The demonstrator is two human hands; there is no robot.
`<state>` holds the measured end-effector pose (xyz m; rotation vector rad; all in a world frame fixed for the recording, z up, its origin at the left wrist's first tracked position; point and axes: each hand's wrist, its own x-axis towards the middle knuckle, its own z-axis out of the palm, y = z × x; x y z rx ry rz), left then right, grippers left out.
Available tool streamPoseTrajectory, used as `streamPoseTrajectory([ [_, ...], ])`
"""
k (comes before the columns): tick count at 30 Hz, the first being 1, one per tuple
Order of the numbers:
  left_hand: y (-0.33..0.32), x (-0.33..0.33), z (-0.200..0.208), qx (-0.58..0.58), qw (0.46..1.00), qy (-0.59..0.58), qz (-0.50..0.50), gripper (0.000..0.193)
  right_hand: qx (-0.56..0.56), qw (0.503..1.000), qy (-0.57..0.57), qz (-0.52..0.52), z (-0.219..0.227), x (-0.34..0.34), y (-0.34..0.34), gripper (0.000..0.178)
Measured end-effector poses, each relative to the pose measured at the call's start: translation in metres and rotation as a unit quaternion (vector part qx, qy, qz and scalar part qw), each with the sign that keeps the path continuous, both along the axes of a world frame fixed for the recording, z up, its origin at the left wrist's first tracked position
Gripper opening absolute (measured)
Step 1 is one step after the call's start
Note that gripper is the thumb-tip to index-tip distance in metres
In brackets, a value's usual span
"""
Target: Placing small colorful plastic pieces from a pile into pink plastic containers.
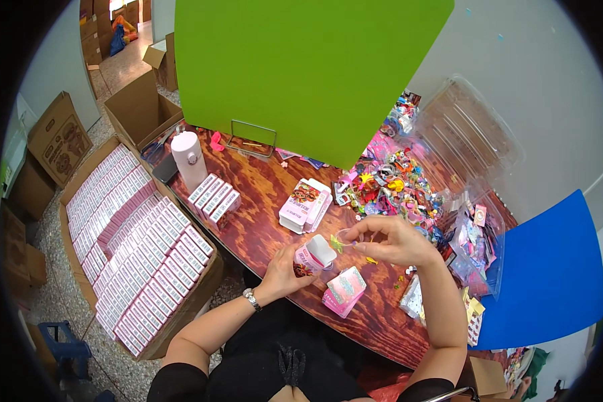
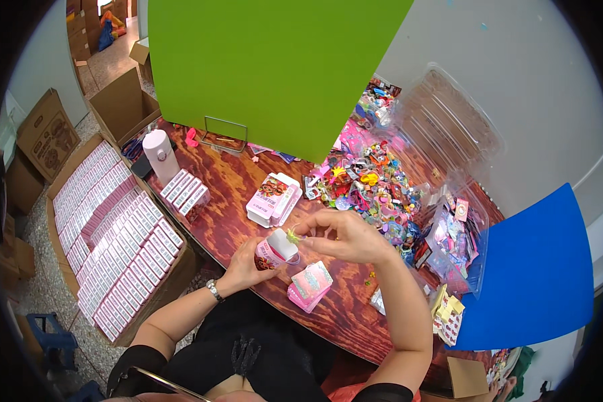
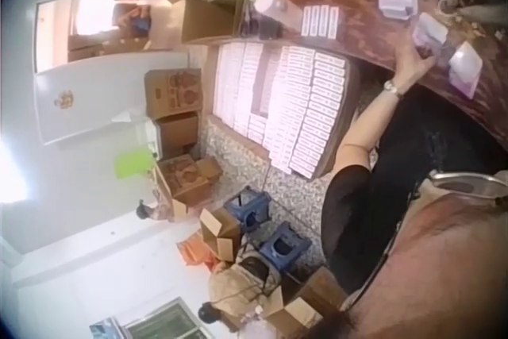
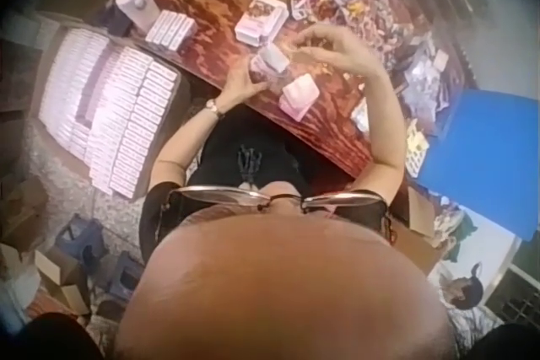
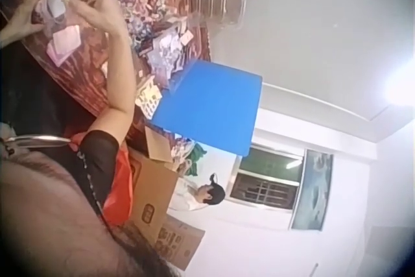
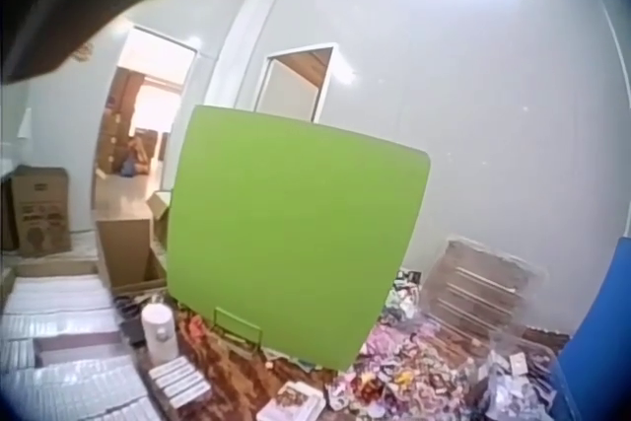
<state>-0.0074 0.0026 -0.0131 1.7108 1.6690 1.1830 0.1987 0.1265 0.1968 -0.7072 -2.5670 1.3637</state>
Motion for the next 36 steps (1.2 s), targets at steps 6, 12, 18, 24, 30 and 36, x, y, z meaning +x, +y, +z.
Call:
streamPoseTrajectory([
  [6,-0.002,0.002,0.008,0.032,0.999,-0.006,0.013,0.073,0.015,0.999,0.012,0.047,-0.001,-0.017,-0.012,0.026],
  [12,-0.004,0.002,0.005,0.024,1.000,-0.009,0.006,0.076,0.024,0.998,0.020,0.050,0.007,-0.024,-0.014,0.026],
  [18,-0.005,0.000,0.003,-0.012,1.000,-0.016,-0.001,0.082,0.022,0.998,0.027,0.061,0.005,-0.027,-0.019,0.027],
  [24,-0.004,-0.003,0.003,-0.076,0.995,-0.032,-0.047,0.108,0.021,0.997,0.030,0.063,-0.001,-0.028,-0.016,0.028],
  [30,-0.006,-0.011,-0.013,-0.072,0.985,-0.124,-0.101,0.119,-0.001,0.999,0.024,0.031,-0.009,-0.024,-0.012,0.027],
  [36,-0.006,-0.011,-0.007,-0.040,0.977,-0.172,-0.119,0.107,-0.035,0.998,0.030,-0.042,-0.026,-0.005,-0.001,0.024],
])
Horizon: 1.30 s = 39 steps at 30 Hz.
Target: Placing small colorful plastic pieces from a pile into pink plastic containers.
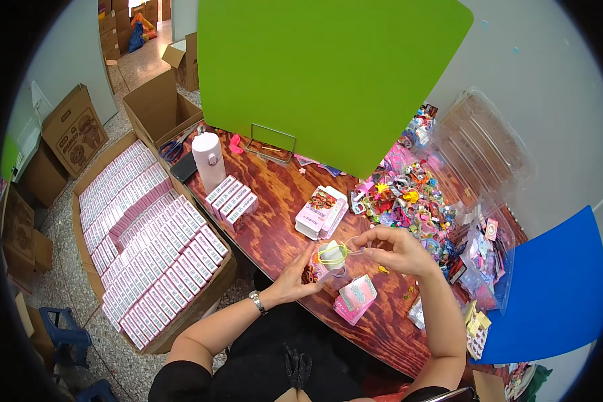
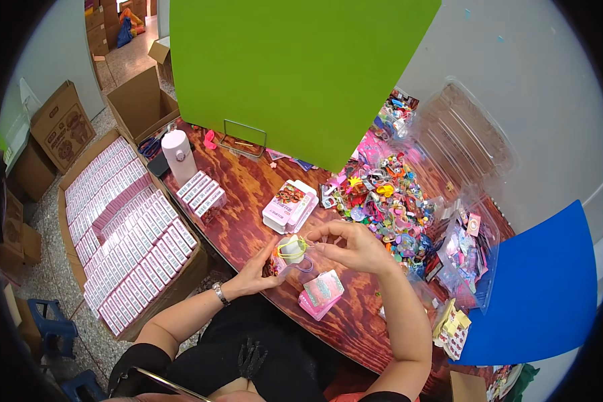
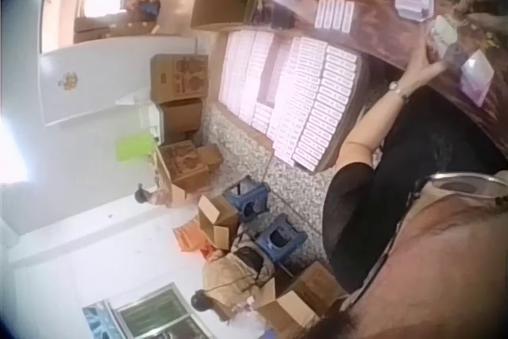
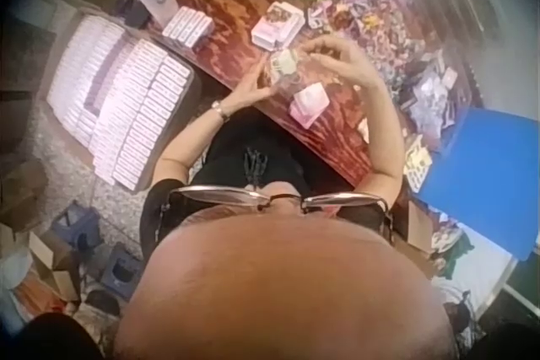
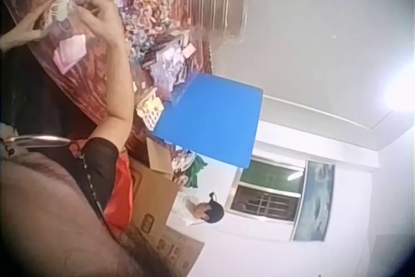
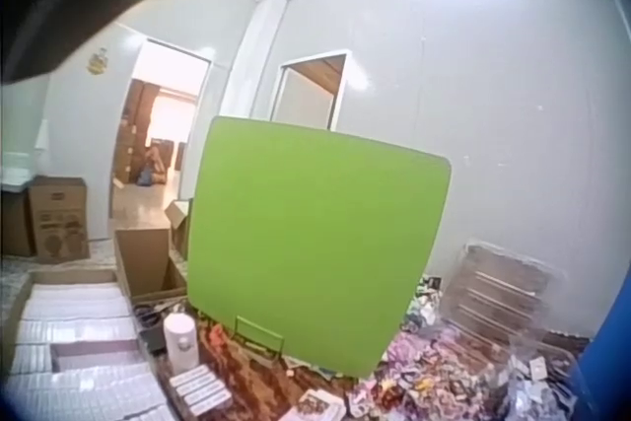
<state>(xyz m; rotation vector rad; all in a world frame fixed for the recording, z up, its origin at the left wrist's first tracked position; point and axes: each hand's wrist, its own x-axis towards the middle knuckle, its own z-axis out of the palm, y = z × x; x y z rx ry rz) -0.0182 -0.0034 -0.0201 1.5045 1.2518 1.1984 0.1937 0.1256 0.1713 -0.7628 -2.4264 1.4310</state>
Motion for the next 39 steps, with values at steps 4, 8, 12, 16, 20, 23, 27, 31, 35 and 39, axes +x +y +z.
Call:
streamPoseTrajectory([
  [4,-0.002,0.002,0.004,0.026,1.000,0.001,0.014,0.091,0.035,0.999,-0.021,0.022,0.014,-0.006,-0.007,0.023],
  [8,-0.005,0.003,0.013,0.030,0.998,-0.049,0.038,0.084,0.002,0.999,0.007,-0.035,0.012,0.005,0.002,0.024],
  [12,-0.003,0.007,0.016,0.027,0.997,-0.058,0.037,0.083,0.056,0.998,0.005,-0.016,0.005,0.005,-0.002,0.025],
  [16,0.000,0.013,0.021,0.062,0.996,-0.023,0.057,0.082,0.090,0.994,0.001,0.063,0.017,-0.019,-0.020,0.024],
  [20,0.004,0.016,0.023,0.082,0.995,-0.005,0.061,0.085,0.109,0.990,-0.013,0.085,0.013,-0.022,-0.020,0.025],
  [23,0.004,0.017,0.024,0.083,0.995,-0.006,0.059,0.087,0.092,0.993,-0.045,0.064,-0.003,-0.015,-0.015,0.029],
  [27,0.006,0.020,0.016,0.108,0.992,0.019,0.065,0.087,0.144,0.989,-0.025,0.032,-0.017,-0.008,-0.014,0.036],
  [31,0.006,0.021,0.018,0.084,0.995,-0.006,0.060,0.091,0.089,0.991,-0.094,0.020,-0.003,-0.011,-0.027,0.040],
  [35,0.008,0.017,0.023,0.150,0.979,0.113,0.075,0.094,0.163,0.986,0.021,-0.024,-0.010,0.021,-0.019,0.041],
  [39,0.004,0.009,0.017,0.134,0.976,0.150,0.085,0.090,-0.079,0.978,0.069,-0.178,-0.045,0.057,-0.014,0.034],
])
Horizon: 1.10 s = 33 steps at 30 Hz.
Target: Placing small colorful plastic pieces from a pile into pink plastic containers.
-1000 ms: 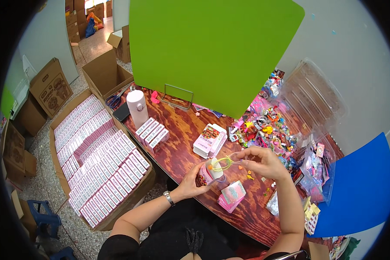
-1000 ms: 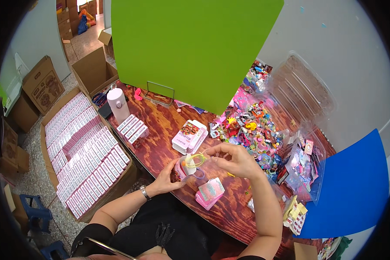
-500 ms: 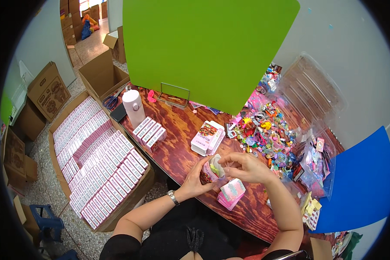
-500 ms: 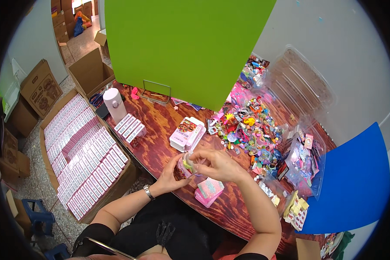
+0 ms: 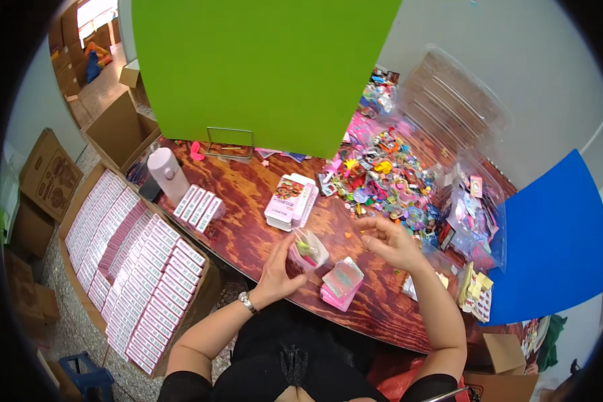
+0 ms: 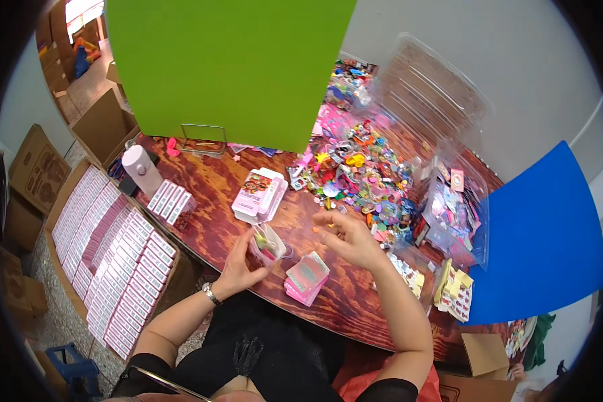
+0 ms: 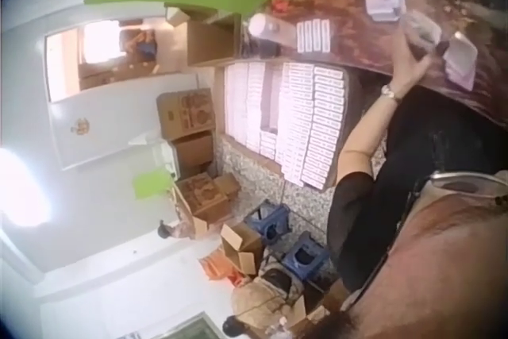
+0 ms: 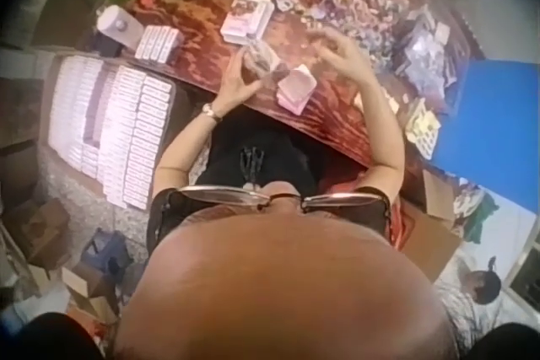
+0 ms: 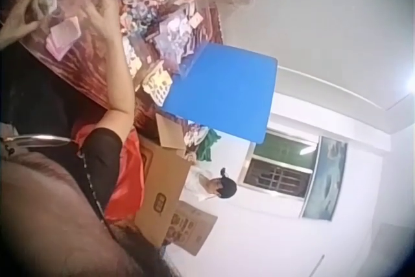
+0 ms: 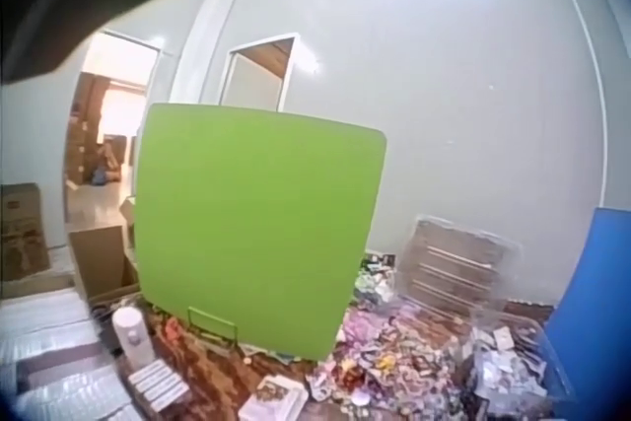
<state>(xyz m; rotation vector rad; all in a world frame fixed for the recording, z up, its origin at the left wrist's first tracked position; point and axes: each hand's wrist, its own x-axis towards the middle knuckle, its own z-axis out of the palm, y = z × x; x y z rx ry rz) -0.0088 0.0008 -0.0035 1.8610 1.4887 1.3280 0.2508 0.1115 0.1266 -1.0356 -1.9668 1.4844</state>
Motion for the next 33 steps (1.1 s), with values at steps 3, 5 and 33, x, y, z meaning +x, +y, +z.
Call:
streamPoseTrajectory([
  [3,0.002,0.000,0.009,0.021,0.999,-0.018,-0.032,0.087,0.203,0.970,-0.131,-0.033,-0.035,0.028,-0.005,0.028],
  [5,0.004,0.004,0.012,-0.001,0.998,-0.035,-0.044,0.087,0.250,0.948,-0.193,-0.034,-0.055,0.048,-0.010,0.027],
  [33,-0.003,0.026,0.002,0.007,0.993,-0.122,-0.002,0.087,0.421,0.903,-0.088,-0.008,-0.055,-0.035,-0.064,0.057],
])
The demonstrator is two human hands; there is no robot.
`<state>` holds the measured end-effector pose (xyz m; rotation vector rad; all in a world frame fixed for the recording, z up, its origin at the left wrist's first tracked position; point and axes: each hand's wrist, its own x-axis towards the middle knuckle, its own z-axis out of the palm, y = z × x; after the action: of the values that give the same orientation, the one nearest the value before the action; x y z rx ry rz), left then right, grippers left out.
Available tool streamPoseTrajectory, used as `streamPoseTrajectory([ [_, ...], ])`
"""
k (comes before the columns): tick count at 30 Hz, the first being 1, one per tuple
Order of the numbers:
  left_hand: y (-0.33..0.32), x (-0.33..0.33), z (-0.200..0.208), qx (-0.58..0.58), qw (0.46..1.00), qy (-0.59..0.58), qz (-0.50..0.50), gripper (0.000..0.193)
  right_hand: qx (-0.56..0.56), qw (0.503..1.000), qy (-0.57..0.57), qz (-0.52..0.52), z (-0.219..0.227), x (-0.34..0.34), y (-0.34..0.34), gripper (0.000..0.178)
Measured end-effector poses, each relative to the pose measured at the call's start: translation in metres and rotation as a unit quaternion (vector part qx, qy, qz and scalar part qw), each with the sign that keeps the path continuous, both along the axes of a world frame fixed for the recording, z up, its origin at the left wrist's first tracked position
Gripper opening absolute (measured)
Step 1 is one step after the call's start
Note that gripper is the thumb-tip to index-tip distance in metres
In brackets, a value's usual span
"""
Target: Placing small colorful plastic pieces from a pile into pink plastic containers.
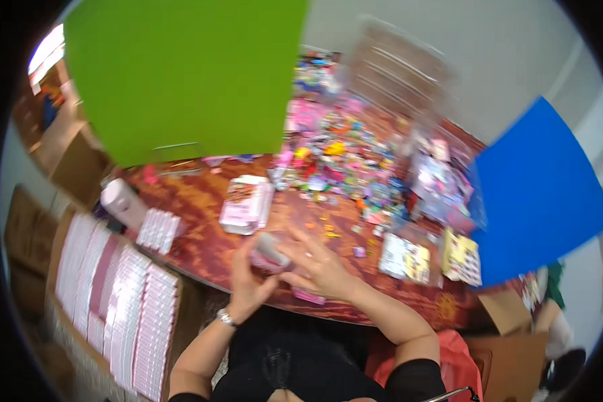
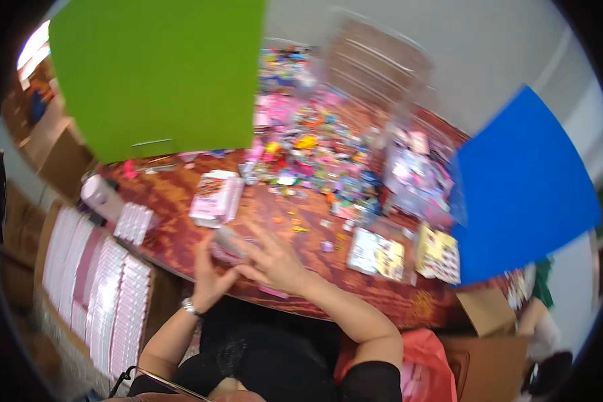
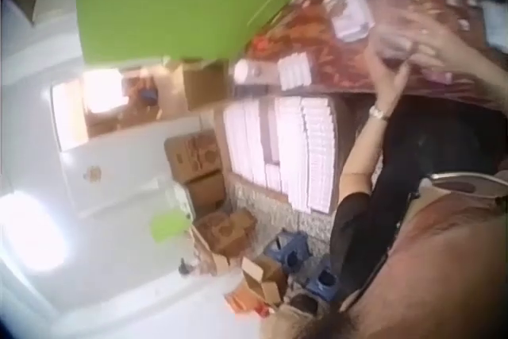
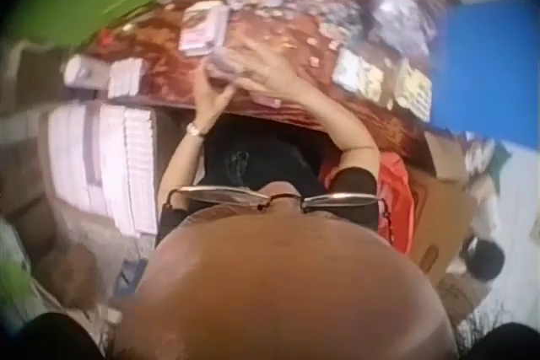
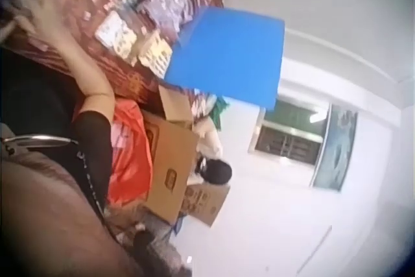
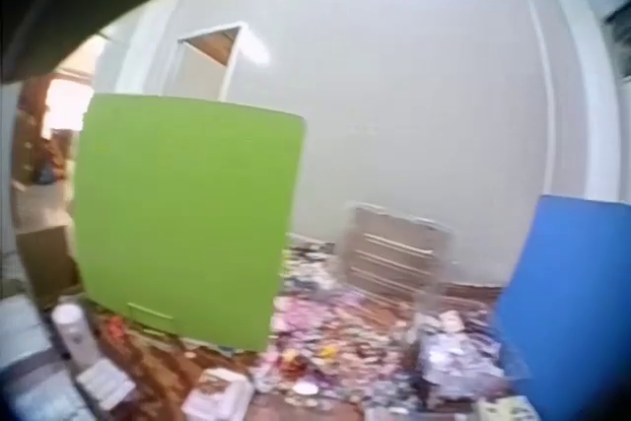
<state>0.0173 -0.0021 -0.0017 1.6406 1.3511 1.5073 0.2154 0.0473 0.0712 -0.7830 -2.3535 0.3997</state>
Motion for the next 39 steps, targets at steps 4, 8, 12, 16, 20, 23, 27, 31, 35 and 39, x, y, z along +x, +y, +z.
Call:
streamPoseTrajectory([
  [4,0.001,-0.014,-0.009,-0.054,0.993,-0.107,0.022,0.083,0.003,0.997,0.034,-0.074,0.023,0.064,0.009,0.043],
  [8,-0.001,-0.007,0.006,-0.004,0.997,0.078,-0.013,0.083,-0.060,0.939,0.029,-0.338,0.017,0.180,0.025,0.028],
  [12,0.006,-0.002,-0.006,-0.017,0.999,0.030,-0.034,0.083,-0.154,0.862,-0.171,-0.451,-0.034,0.282,0.016,0.027],
  [16,0.005,-0.001,-0.011,-0.048,0.998,0.027,-0.042,0.084,-0.112,0.867,-0.189,-0.448,-0.076,0.298,0.007,0.030],
  [20,0.002,-0.003,-0.008,-0.043,0.996,0.058,-0.049,0.086,-0.133,0.849,-0.232,-0.456,-0.078,0.294,0.010,0.023],
  [23,0.002,-0.002,-0.008,-0.050,0.996,0.055,-0.048,0.086,-0.086,0.863,-0.217,-0.448,-0.071,0.297,0.009,0.018],
  [27,0.002,-0.001,-0.011,-0.052,0.996,0.063,-0.042,0.086,-0.051,0.837,-0.186,-0.512,-0.059,0.277,0.012,0.024],
  [31,0.002,-0.001,-0.011,-0.057,0.995,0.069,-0.048,0.085,-0.003,0.870,-0.241,-0.431,-0.060,0.250,0.010,0.034],
  [35,0.002,0.003,-0.009,-0.063,0.997,0.022,-0.040,0.087,-0.046,0.882,-0.303,-0.358,-0.078,0.255,0.013,0.036],
  [39,-0.001,-0.001,-0.006,-0.057,0.997,0.042,-0.026,0.088,-0.094,0.925,-0.232,-0.287,-0.064,0.241,0.008,0.023],
])
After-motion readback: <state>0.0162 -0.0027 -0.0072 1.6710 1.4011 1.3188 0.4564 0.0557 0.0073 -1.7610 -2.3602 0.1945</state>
